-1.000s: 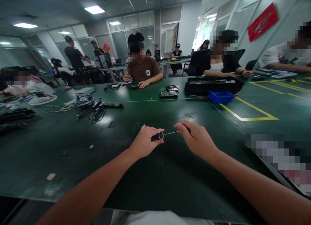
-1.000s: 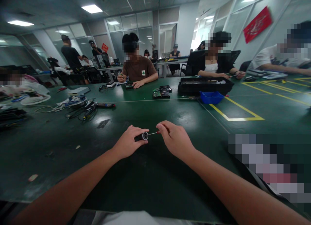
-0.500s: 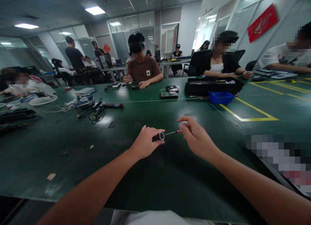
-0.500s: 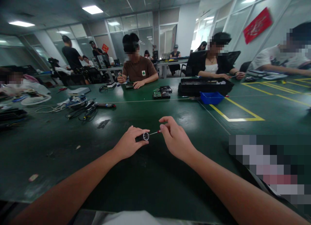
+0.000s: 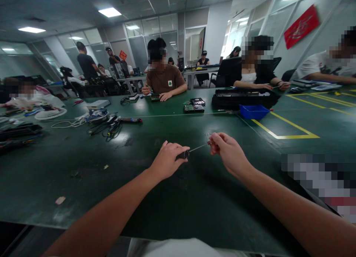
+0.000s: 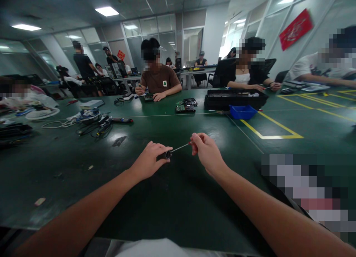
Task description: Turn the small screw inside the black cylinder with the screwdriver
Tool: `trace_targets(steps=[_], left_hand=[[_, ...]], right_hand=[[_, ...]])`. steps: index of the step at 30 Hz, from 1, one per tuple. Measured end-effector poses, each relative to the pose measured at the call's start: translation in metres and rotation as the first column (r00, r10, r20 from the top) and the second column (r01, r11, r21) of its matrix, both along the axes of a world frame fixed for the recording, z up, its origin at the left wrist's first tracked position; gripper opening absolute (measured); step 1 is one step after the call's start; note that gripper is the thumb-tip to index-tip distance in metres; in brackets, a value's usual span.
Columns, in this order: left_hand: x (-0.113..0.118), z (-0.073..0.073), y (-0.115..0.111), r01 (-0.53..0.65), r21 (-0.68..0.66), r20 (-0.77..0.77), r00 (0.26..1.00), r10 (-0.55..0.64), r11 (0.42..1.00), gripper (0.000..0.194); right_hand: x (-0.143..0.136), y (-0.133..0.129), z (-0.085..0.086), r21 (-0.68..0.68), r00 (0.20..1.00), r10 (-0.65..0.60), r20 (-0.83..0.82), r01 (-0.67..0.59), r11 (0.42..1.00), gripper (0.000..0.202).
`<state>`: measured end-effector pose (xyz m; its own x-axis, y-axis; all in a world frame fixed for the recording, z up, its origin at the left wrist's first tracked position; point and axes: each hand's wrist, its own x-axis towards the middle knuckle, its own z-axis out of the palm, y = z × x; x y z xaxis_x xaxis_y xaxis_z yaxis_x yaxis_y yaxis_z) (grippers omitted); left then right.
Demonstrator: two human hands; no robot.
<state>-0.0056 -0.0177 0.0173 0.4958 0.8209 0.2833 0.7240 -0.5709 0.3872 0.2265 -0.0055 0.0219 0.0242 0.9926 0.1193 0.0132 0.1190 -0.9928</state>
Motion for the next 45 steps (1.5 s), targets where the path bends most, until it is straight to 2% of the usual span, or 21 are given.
trace_targets(steps=[7, 15, 18, 23, 29, 33, 36, 38, 42, 45], left_hand=[[0.002, -0.001, 0.001, -0.038, -0.092, 0.055, 0.998, 0.044, 0.995, 0.042], [0.005, -0.003, 0.001, -0.033, -0.147, 0.077, 0.996, 0.044, 0.989, 0.045], [0.006, -0.005, 0.002, -0.020, -0.164, 0.097, 0.995, 0.036, 0.986, 0.045], [0.007, -0.006, 0.004, -0.023, -0.189, 0.103, 0.994, 0.043, 0.982, 0.044], [0.007, -0.008, 0.006, -0.017, -0.227, 0.097, 0.994, 0.040, 0.974, 0.043], [0.008, -0.007, 0.008, -0.029, -0.218, 0.168, 0.984, 0.067, 0.975, 0.036], [0.006, -0.006, 0.011, -0.082, -0.217, 0.288, 0.947, 0.144, 0.973, 0.033], [0.003, -0.006, 0.013, -0.096, -0.261, 0.394, 0.898, 0.196, 0.961, 0.037], [-0.001, -0.004, 0.015, 0.006, -0.416, 0.566, 0.784, 0.254, 0.909, 0.037], [-0.003, 0.001, 0.013, -0.021, -0.412, 0.536, 0.803, 0.261, 0.911, 0.023]], right_hand=[[-0.003, -0.013, 0.009, 0.195, 0.940, -0.070, 0.333, 0.004, 0.981, 0.031], [-0.007, -0.022, 0.017, 0.336, 0.793, -0.128, 0.595, -0.101, 0.936, 0.023], [-0.007, -0.023, 0.018, 0.377, 0.763, -0.147, 0.629, -0.134, 0.916, 0.022], [-0.006, -0.021, 0.018, 0.431, 0.739, -0.208, 0.641, -0.122, 0.894, 0.022], [-0.006, -0.017, 0.015, 0.374, 0.710, -0.167, 0.684, -0.146, 0.916, 0.021], [-0.006, -0.017, 0.015, 0.370, 0.722, -0.187, 0.666, -0.102, 0.924, 0.014], [-0.006, -0.017, 0.015, 0.345, 0.719, -0.152, 0.678, -0.129, 0.930, 0.012], [-0.006, -0.018, 0.016, 0.332, 0.713, -0.122, 0.691, -0.162, 0.929, 0.014], [-0.006, -0.019, 0.017, 0.331, 0.678, -0.110, 0.726, -0.204, 0.921, 0.018], [-0.007, -0.021, 0.016, 0.343, 0.609, -0.103, 0.787, -0.293, 0.893, 0.024]])
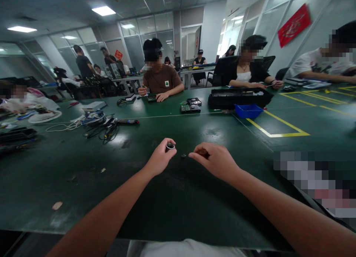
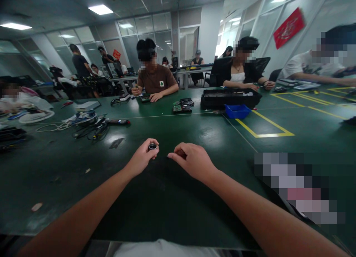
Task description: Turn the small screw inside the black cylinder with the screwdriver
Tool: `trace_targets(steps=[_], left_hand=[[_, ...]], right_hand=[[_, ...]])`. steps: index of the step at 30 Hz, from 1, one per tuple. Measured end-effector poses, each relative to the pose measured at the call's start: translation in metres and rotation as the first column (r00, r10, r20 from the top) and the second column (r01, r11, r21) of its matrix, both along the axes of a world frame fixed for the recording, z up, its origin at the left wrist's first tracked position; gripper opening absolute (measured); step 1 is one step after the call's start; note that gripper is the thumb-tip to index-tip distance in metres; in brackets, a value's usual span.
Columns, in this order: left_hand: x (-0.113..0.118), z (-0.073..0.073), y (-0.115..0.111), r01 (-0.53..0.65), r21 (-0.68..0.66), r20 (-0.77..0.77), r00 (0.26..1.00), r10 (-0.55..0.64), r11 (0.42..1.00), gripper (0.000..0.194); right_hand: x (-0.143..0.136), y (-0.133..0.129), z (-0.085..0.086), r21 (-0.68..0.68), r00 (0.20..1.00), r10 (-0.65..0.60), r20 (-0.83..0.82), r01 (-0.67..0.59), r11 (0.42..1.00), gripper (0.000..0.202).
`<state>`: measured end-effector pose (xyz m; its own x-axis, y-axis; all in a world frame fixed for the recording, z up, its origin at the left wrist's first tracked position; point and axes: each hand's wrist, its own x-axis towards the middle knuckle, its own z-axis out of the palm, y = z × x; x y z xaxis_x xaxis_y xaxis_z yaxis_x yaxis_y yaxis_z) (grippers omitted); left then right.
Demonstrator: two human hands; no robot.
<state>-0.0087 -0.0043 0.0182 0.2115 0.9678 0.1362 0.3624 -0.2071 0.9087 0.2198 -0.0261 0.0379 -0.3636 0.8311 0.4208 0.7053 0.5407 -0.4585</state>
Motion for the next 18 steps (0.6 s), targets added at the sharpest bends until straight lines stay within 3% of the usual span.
trace_targets(steps=[3, 8, 11, 18], left_hand=[[-0.001, 0.005, -0.002, -0.022, 0.052, -0.118, 0.993, 0.028, 0.998, 0.027], [0.001, 0.008, -0.004, 0.004, 0.006, -0.228, 0.974, -0.003, 1.000, 0.023], [0.004, 0.007, -0.003, 0.052, 0.058, -0.349, 0.937, -0.029, 0.997, 0.019], [0.016, 0.003, 0.003, 0.153, 0.084, -0.609, 0.790, -0.070, 0.985, 0.031]], right_hand=[[-0.002, -0.001, -0.003, 0.076, 0.998, 0.054, 0.045, -0.057, 0.996, 0.031], [-0.003, -0.003, -0.002, 0.174, 0.999, 0.046, -0.021, -0.042, 0.984, 0.034], [-0.003, -0.004, 0.001, 0.154, 1.000, 0.003, 0.019, -0.006, 0.988, 0.037], [-0.001, -0.005, 0.003, 0.066, 0.997, -0.033, 0.074, 0.028, 0.997, 0.041]])
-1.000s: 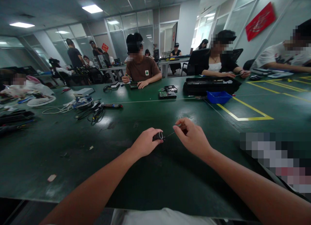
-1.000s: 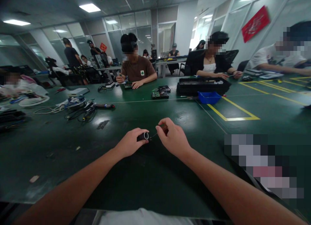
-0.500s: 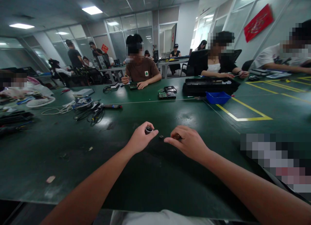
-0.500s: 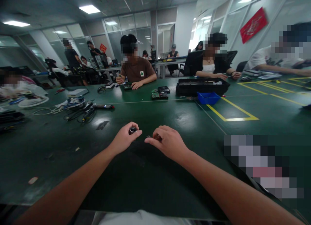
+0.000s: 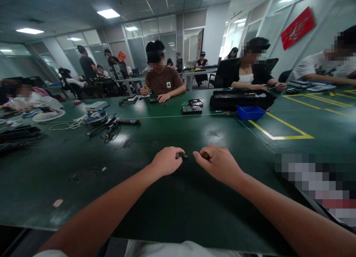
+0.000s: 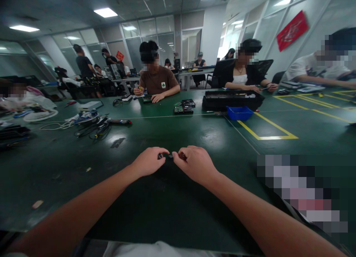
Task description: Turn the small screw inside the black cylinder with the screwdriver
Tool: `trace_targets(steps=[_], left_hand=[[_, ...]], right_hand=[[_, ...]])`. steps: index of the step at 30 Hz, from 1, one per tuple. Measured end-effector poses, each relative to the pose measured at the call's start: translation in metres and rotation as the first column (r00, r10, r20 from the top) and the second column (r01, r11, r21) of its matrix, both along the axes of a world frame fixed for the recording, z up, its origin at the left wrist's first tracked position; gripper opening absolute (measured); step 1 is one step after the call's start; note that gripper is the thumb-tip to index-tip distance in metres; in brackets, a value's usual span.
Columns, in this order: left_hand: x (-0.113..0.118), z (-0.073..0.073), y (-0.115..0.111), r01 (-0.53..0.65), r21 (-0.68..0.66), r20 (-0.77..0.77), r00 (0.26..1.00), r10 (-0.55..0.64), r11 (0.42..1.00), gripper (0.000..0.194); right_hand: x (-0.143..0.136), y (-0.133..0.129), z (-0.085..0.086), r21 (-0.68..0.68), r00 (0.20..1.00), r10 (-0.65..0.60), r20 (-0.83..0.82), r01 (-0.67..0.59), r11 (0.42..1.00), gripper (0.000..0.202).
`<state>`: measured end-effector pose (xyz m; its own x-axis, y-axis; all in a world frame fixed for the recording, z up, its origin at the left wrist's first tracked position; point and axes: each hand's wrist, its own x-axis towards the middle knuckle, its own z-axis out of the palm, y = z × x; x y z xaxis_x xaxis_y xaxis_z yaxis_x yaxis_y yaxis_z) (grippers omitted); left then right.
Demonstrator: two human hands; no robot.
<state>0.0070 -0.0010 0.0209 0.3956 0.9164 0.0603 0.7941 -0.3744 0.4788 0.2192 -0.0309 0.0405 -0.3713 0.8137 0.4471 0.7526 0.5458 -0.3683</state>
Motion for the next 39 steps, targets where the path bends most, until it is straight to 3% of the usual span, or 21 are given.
trace_targets(steps=[6, 12, 17, 21, 26, 30, 33, 35, 37, 39], left_hand=[[0.016, -0.005, 0.005, 0.049, 0.016, -0.216, 0.975, -0.045, 0.999, 0.033], [0.018, -0.004, 0.008, 0.082, 0.055, -0.278, 0.959, -0.064, 0.995, 0.028], [-0.006, 0.004, 0.017, 0.069, -0.014, -0.032, 0.997, -0.069, 0.998, 0.029], [-0.043, 0.012, 0.026, -0.117, -0.180, 0.280, 0.946, 0.165, 0.977, 0.033], [-0.106, 0.021, 0.024, -0.257, -0.358, 0.489, 0.767, 0.415, 0.897, 0.036], [-0.158, 0.035, 0.012, -0.346, -0.419, 0.667, 0.510, 0.543, 0.840, 0.027], [-0.197, 0.049, -0.002, -0.479, -0.467, 0.745, 0.239, 0.622, 0.743, 0.011], [-0.224, 0.057, -0.013, -0.554, -0.469, 0.763, 0.137, 0.632, 0.687, 0.015], [-0.254, 0.062, -0.023, -0.656, -0.488, 0.771, -0.014, 0.636, 0.576, 0.015], [-0.284, 0.064, -0.032, -0.724, -0.477, 0.783, -0.093, 0.615, 0.498, 0.015]], right_hand=[[0.000, 0.002, 0.000, -0.008, 0.999, -0.035, 0.009, 0.035, 0.999, 0.039], [0.001, 0.002, -0.001, 0.011, 1.000, -0.013, 0.007, 0.013, 1.000, 0.035], [0.001, 0.002, 0.000, -0.023, 1.000, -0.006, -0.012, 0.006, 1.000, 0.035], [0.001, 0.002, 0.000, -0.049, 1.000, 0.006, -0.025, -0.007, 0.999, 0.035], [0.003, 0.003, -0.001, -0.061, 1.000, 0.007, -0.026, -0.008, 0.998, 0.035], [0.004, 0.004, -0.001, -0.061, 1.000, 0.004, -0.019, -0.005, 0.998, 0.036], [0.004, 0.004, -0.001, -0.055, 1.000, -0.004, -0.014, 0.004, 0.998, 0.035], [0.004, 0.005, -0.001, -0.050, 1.000, -0.011, -0.011, 0.011, 0.999, 0.035], [0.004, 0.006, -0.002, -0.043, 1.000, -0.014, -0.009, 0.014, 0.999, 0.036], [0.004, 0.006, -0.002, -0.044, 1.000, -0.011, -0.013, 0.011, 0.999, 0.036]])
